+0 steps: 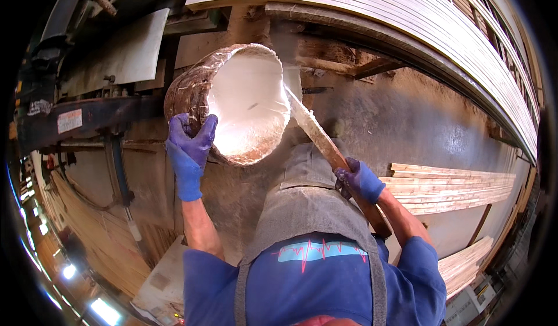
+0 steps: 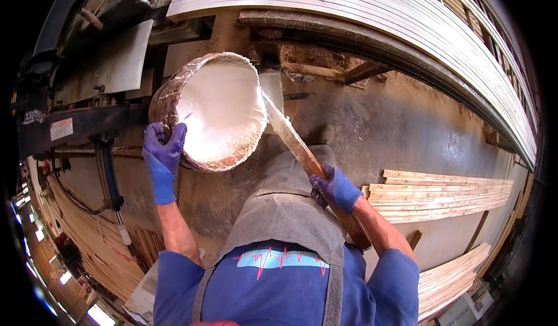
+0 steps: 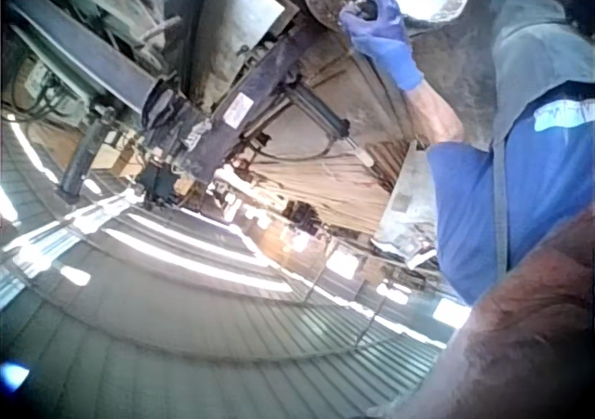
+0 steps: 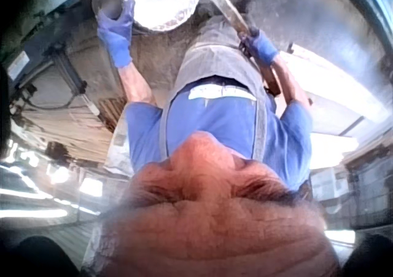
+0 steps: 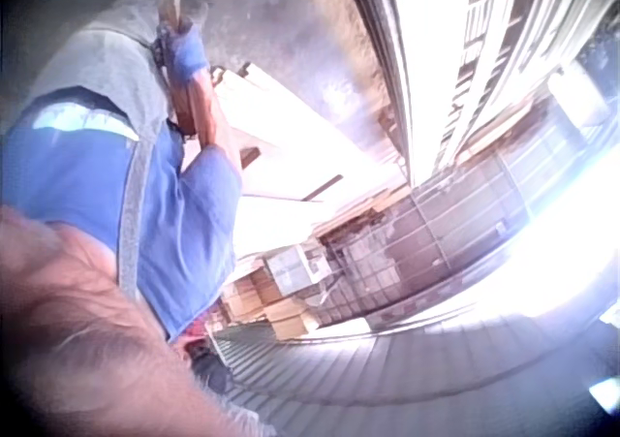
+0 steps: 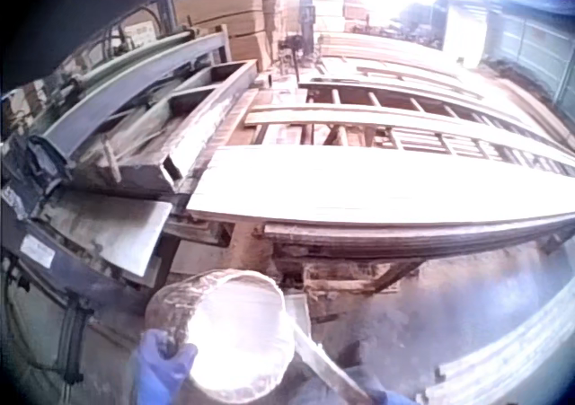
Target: The person picks up wooden planks from a stack and places them onto a metal rack. They then use a paint roller to apply white paint to the planks, dipping the roller into a bucket of paint as needed.
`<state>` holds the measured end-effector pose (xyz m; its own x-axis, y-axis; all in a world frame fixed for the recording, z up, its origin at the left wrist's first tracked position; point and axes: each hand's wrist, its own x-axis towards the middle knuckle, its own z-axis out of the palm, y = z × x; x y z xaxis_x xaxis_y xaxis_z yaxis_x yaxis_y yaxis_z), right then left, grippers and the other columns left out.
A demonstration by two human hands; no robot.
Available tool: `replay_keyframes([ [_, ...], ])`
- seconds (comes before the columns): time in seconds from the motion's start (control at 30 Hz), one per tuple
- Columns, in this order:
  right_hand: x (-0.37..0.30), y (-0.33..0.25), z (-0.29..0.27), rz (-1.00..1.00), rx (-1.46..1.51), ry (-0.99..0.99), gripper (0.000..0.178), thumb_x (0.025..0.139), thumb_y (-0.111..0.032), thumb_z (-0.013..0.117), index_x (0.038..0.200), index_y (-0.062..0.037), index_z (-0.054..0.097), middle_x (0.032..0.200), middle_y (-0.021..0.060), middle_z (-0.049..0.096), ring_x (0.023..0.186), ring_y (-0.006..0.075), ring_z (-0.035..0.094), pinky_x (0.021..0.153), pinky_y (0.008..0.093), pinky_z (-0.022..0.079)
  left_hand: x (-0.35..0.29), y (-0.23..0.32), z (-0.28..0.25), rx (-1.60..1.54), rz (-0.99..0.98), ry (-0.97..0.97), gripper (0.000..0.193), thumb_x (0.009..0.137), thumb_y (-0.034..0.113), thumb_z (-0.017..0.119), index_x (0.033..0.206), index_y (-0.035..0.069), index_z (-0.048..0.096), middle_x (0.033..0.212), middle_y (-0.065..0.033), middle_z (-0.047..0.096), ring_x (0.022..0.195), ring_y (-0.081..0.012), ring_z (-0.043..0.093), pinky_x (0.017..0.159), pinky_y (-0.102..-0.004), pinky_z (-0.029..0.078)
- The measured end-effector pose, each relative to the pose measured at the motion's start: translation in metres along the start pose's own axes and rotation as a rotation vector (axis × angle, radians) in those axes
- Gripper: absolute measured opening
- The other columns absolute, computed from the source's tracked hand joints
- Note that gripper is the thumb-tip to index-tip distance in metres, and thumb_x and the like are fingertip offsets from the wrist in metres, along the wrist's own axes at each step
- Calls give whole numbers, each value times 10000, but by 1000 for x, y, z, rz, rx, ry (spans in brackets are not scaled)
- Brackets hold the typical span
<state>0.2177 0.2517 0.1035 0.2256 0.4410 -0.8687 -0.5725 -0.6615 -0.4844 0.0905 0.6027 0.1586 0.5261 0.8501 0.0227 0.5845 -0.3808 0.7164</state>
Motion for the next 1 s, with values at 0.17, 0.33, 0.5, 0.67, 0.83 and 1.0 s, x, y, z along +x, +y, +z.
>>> replay_keyframes([
  [0.17,10,-3,-4,-39,-46,-33,211,957,-201,549,1042,-9,522,676,63,570,496,128,543,452,291,467,-13,15,-6,-9,-173,14,369,754,192,817,922,-16,563,733,6,538,658,-83,471,572,-253,435],
  [0.33,35,-9,-15,-56,-105,-64,206,956,-201,550,1028,-11,520,681,70,574,480,134,547,449,297,477,-29,5,-13,56,-247,77,449,739,311,808,915,-28,574,735,-64,622,663,-112,545,604,-305,475],
  [0.5,53,-4,-12,-102,-165,-99,191,954,-190,548,994,-7,512,686,75,579,474,134,537,435,300,463,-45,-25,-14,13,-259,98,524,734,356,806,966,-55,578,763,-96,633,681,-125,552,627,-313,483],
  [0.67,68,11,34,-119,-152,-96,174,955,-181,539,982,-15,498,676,76,569,463,142,526,423,304,449,-46,-76,-11,66,-272,129,619,727,397,810,1023,-84,556,774,-129,639,691,-149,562,647,-323,496],
  [0.83,97,18,100,-78,10,-55,186,957,-191,545,1029,-25,503,670,80,570,452,159,525,416,315,449,-45,-165,0,-211,-365,102,687,706,465,804,1035,-90,568,876,-182,665,810,-225,611,737,-373,504],
  [1.0,115,24,170,-40,103,-25,219,959,-204,550,1089,-30,522,685,85,591,456,157,528,421,309,446,-27,-246,-12,-130,-454,39,723,699,482,802,1067,-99,577,988,-233,669,903,-292,635,821,-392,492],
])
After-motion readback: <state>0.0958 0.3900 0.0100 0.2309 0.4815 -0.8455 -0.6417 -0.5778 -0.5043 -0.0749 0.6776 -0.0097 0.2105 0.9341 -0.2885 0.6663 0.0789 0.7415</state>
